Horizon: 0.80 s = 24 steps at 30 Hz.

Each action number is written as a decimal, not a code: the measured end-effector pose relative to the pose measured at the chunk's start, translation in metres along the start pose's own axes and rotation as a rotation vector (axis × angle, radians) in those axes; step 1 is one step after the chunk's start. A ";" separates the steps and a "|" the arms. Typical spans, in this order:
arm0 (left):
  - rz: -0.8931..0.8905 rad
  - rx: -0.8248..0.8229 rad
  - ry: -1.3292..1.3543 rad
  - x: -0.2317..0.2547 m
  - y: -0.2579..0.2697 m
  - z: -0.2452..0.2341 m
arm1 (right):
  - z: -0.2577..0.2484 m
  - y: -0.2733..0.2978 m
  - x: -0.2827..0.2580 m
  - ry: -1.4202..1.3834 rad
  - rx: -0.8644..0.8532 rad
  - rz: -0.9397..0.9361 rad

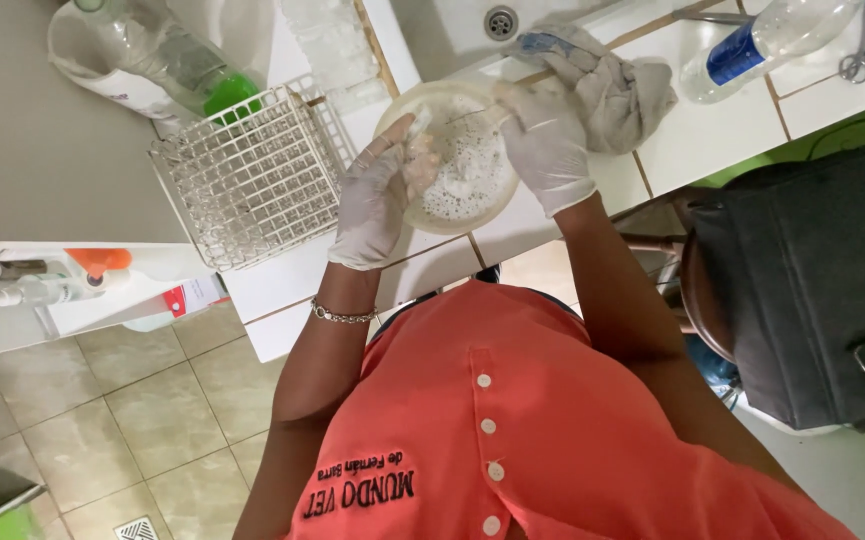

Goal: The person scrubs a small metal instrument with a brush in a bowl of soapy water, repeatedly rinsing and scrubbing it. The person handles the instrument and brush with gloved hands over a sink area.

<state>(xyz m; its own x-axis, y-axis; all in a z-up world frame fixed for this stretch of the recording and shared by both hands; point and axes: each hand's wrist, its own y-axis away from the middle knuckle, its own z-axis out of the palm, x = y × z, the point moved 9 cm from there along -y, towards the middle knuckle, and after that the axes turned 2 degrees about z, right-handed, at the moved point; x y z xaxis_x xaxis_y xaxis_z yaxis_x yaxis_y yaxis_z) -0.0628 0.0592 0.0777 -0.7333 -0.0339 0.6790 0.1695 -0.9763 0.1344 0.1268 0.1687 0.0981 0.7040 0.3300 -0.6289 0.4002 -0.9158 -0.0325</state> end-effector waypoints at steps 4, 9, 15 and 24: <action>-0.114 0.029 0.090 -0.012 0.004 -0.008 | -0.031 -0.001 0.009 0.305 0.187 -0.053; -0.075 0.210 -0.112 -0.017 -0.002 -0.031 | 0.012 0.009 -0.004 0.419 -0.233 0.082; -0.064 0.175 -0.112 -0.035 -0.013 -0.051 | 0.041 0.044 -0.058 0.156 0.051 -0.065; -0.093 0.284 -0.098 -0.025 0.002 -0.025 | 0.000 0.021 -0.075 -0.272 -0.103 0.065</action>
<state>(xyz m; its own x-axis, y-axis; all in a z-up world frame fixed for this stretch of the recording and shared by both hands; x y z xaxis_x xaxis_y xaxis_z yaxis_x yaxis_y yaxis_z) -0.0601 0.0530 0.0432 -0.6898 0.0865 0.7188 0.2921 -0.8752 0.3856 0.0823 0.1249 0.1445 0.5522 0.1854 -0.8129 0.4270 -0.9002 0.0848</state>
